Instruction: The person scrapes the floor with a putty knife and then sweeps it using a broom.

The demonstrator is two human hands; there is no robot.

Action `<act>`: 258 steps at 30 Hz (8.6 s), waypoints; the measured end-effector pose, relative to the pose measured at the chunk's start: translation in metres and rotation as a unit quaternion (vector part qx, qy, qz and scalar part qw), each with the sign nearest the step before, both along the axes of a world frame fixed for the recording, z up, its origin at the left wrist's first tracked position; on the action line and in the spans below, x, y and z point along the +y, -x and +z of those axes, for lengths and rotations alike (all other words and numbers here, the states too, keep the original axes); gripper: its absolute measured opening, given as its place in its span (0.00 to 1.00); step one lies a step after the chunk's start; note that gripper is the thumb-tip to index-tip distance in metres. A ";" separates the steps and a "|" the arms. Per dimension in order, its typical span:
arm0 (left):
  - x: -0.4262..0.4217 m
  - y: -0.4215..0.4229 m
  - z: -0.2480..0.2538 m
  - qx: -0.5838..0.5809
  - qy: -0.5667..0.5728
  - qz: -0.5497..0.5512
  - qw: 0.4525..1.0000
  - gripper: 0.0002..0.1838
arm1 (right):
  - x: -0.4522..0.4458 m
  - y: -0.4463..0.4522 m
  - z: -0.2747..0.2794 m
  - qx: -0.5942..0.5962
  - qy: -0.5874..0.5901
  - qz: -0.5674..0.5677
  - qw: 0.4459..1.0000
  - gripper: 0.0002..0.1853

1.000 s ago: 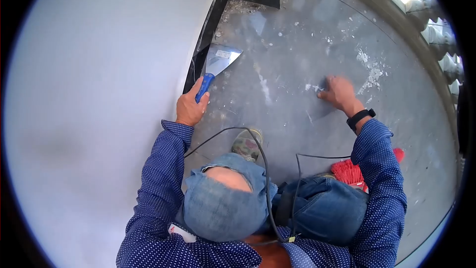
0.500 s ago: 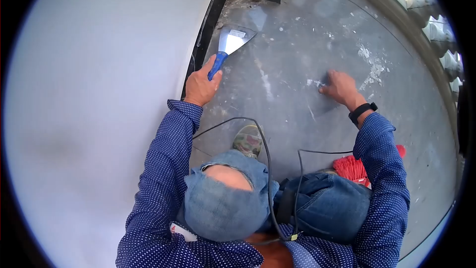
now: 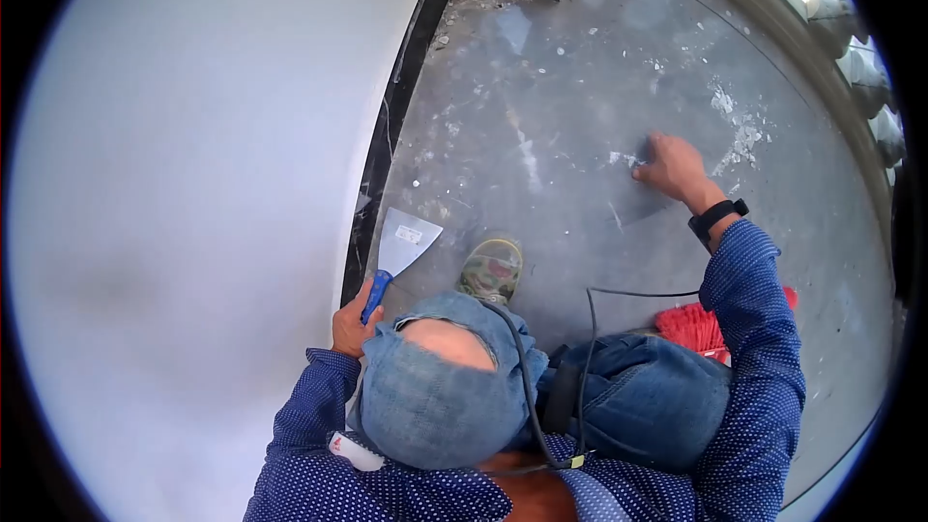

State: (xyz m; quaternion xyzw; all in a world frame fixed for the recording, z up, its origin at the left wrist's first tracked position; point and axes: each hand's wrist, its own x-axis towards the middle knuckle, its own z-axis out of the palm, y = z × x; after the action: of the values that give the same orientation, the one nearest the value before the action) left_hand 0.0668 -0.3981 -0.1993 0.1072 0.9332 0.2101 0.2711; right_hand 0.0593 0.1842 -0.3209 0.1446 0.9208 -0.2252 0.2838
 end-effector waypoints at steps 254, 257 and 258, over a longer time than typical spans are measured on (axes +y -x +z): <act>0.198 0.046 -0.099 -0.165 -0.051 -0.195 0.965 0.23 | -0.049 0.124 0.052 0.250 0.235 0.011 0.939 0.09; 0.199 0.045 -0.105 -0.147 -0.040 -0.198 0.968 0.19 | -0.009 0.084 0.059 0.250 0.165 0.008 0.954 0.09; 0.200 0.046 -0.105 -0.146 -0.031 -0.204 0.968 0.20 | 0.001 0.074 0.069 0.220 0.164 -0.027 0.961 0.09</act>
State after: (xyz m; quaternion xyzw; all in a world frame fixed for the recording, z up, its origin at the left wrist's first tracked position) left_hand 0.0206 -0.1982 -0.3038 0.2718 0.8350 0.1921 0.4382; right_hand -0.0145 0.1854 -0.2515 0.0678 0.9067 -0.4069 0.0879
